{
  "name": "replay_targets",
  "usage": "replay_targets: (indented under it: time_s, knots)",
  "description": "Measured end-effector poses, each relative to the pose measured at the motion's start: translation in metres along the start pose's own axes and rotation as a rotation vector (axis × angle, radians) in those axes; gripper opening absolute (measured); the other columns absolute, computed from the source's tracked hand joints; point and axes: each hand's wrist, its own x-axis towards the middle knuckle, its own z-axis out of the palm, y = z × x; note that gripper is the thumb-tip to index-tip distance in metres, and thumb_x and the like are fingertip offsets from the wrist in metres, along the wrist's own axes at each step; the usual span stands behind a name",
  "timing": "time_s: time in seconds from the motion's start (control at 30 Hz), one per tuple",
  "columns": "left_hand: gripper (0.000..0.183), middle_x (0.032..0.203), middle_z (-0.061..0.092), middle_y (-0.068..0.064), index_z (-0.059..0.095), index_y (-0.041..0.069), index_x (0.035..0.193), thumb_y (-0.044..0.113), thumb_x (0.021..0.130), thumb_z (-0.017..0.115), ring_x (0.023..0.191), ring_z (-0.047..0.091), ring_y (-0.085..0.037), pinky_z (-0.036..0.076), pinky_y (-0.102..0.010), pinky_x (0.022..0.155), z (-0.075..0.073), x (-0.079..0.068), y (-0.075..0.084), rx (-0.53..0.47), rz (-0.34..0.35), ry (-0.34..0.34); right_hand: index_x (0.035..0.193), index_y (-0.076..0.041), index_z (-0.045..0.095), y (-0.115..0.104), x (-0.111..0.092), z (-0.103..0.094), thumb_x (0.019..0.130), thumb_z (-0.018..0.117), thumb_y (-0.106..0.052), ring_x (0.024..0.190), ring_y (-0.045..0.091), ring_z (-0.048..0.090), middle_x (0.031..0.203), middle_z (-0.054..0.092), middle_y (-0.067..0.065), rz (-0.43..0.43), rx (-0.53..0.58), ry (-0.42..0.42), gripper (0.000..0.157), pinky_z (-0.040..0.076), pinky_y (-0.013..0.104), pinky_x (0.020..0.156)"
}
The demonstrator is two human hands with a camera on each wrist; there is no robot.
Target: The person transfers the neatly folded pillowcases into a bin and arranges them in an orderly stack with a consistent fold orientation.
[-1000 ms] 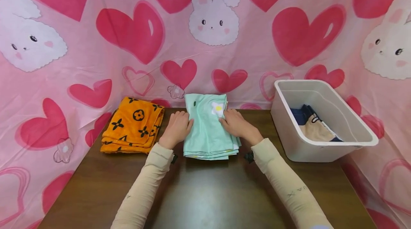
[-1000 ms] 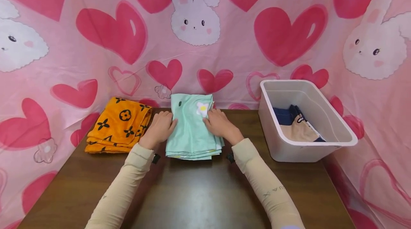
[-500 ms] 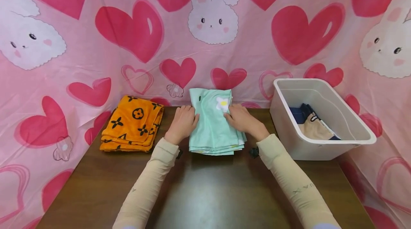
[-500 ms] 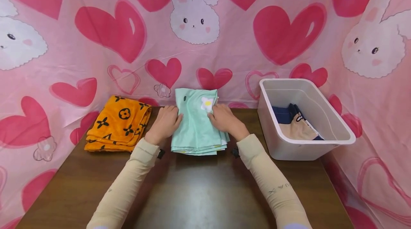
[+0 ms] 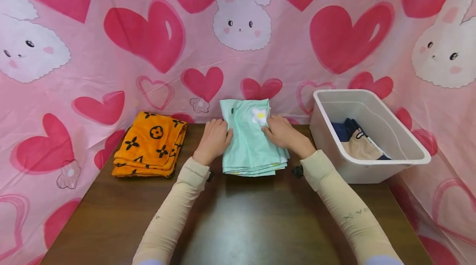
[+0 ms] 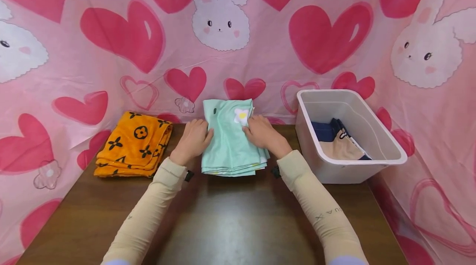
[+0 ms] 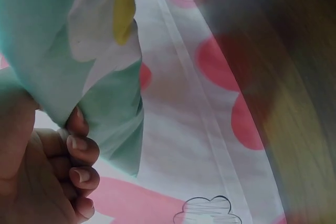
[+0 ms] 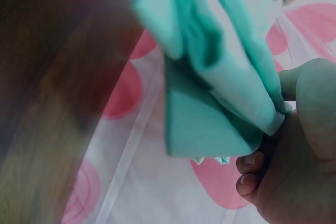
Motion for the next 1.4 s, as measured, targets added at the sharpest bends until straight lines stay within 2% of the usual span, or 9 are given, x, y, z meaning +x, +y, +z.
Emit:
replay_targets:
  time_s: [0.2, 0.47, 0.63, 0.83, 1.07, 1.4]
  knots:
    - [0.032, 0.082, 0.060, -0.016, 0.058, 0.000, 0.080, 0.023, 0.102, 0.052, 0.080, 0.053, -0.035, 0.041, -0.044, 0.075, 0.001, 0.006, 0.003, -0.013, -0.005, 0.024, 0.110, 0.006, 0.058, 0.004, 0.001, -0.005, 0.104, 0.051, -0.026, 0.103, 0.036, 0.053, 0.098, 0.058, 0.018, 0.000, -0.018, -0.011, 0.034, 0.040, 0.049, 0.097]
    - [0.032, 0.082, 0.060, -0.015, 0.059, 0.000, 0.082, 0.023, 0.102, 0.051, 0.079, 0.053, -0.033, 0.041, -0.043, 0.074, -0.001, 0.012, 0.009, -0.027, -0.013, 0.013, 0.098, 0.005, 0.060, 0.008, -0.001, -0.016, 0.103, 0.053, -0.022, 0.092, 0.037, 0.054, 0.085, 0.056, 0.016, -0.034, -0.045, 0.005, 0.029, 0.041, 0.048, 0.085]
    - [0.030, 0.082, 0.059, -0.015, 0.059, 0.000, 0.082, 0.023, 0.102, 0.052, 0.079, 0.054, -0.032, 0.041, -0.043, 0.075, -0.004, 0.016, 0.014, -0.044, -0.025, 0.007, 0.097, 0.005, 0.060, 0.011, -0.002, -0.021, 0.104, 0.052, -0.022, 0.092, 0.036, 0.053, 0.087, 0.056, 0.017, -0.029, -0.059, -0.003, 0.029, 0.041, 0.048, 0.083]
    - [0.031, 0.079, 0.060, -0.016, 0.059, 0.000, 0.078, 0.020, 0.101, 0.053, 0.079, 0.055, -0.036, 0.042, -0.046, 0.074, -0.008, 0.018, 0.021, -0.064, -0.013, 0.036, 0.094, 0.004, 0.060, 0.011, -0.005, -0.027, 0.103, 0.053, -0.021, 0.092, 0.037, 0.053, 0.089, 0.057, 0.018, -0.028, -0.077, -0.003, 0.028, 0.041, 0.050, 0.085]
    - [0.032, 0.078, 0.060, -0.015, 0.058, 0.001, 0.077, 0.021, 0.101, 0.052, 0.078, 0.055, -0.034, 0.042, -0.046, 0.074, -0.010, 0.023, 0.028, -0.086, -0.027, 0.043, 0.098, 0.006, 0.061, 0.014, -0.007, -0.035, 0.103, 0.052, -0.021, 0.094, 0.040, 0.056, 0.092, 0.058, 0.021, -0.013, -0.095, -0.003, 0.029, 0.043, 0.052, 0.084]
    - [0.032, 0.078, 0.061, -0.016, 0.057, 0.001, 0.074, 0.018, 0.101, 0.051, 0.078, 0.057, -0.037, 0.043, -0.049, 0.075, -0.016, 0.029, 0.037, -0.130, -0.056, 0.083, 0.083, 0.002, 0.054, 0.018, -0.013, -0.049, 0.101, 0.046, -0.017, 0.088, 0.040, 0.056, 0.086, 0.056, 0.019, -0.006, -0.096, 0.005, 0.027, 0.043, 0.051, 0.081]
